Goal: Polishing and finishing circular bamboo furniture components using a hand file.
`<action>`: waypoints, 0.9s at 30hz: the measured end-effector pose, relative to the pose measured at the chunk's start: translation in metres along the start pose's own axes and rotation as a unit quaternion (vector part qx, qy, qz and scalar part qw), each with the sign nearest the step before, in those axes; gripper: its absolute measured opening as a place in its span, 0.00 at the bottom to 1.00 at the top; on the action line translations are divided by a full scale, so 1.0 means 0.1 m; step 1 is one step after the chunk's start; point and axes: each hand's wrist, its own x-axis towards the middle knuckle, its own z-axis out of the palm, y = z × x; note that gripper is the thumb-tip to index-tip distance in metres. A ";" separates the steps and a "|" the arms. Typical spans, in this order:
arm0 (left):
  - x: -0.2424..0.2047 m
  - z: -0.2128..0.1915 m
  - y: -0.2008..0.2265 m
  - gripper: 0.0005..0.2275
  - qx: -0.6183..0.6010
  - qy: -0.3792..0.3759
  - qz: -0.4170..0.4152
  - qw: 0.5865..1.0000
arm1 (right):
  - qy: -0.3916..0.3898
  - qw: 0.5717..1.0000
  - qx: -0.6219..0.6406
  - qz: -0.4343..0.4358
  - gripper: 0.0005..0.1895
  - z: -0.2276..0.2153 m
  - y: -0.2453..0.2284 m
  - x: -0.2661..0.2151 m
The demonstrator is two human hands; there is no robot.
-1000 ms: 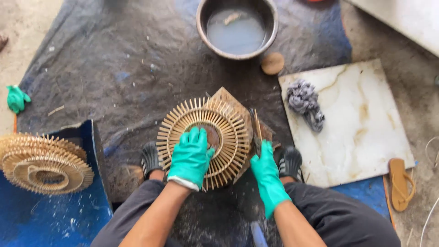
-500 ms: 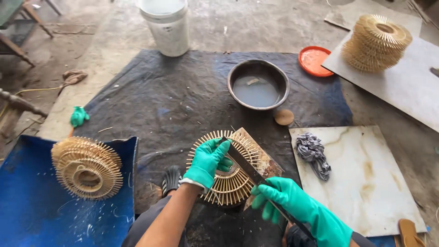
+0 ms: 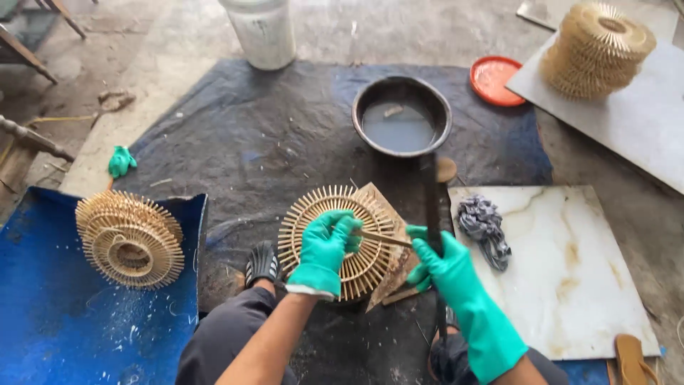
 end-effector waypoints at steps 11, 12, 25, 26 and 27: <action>-0.35 0.32 0.35 0.13 0.045 -0.120 -0.024 0.991 | -0.108 0.992 -0.038 0.043 0.18 -0.27 -0.13 0.11; -0.38 0.33 0.31 0.13 0.069 -0.101 -0.017 0.992 | -0.128 0.988 -0.069 0.043 0.18 -0.30 -0.11 0.11; -0.57 -0.58 0.59 0.19 0.538 -0.036 0.113 0.835 | -0.048 0.994 -0.093 0.033 0.16 -0.25 -0.01 0.47; -0.47 -0.97 0.49 0.19 0.539 -0.050 0.112 0.833 | -0.038 0.995 -0.087 0.039 0.16 -0.22 -0.12 0.49; -0.34 -1.35 0.38 0.17 0.533 -0.050 0.131 0.834 | -0.013 0.988 -0.155 -0.016 0.17 -0.20 -0.24 0.52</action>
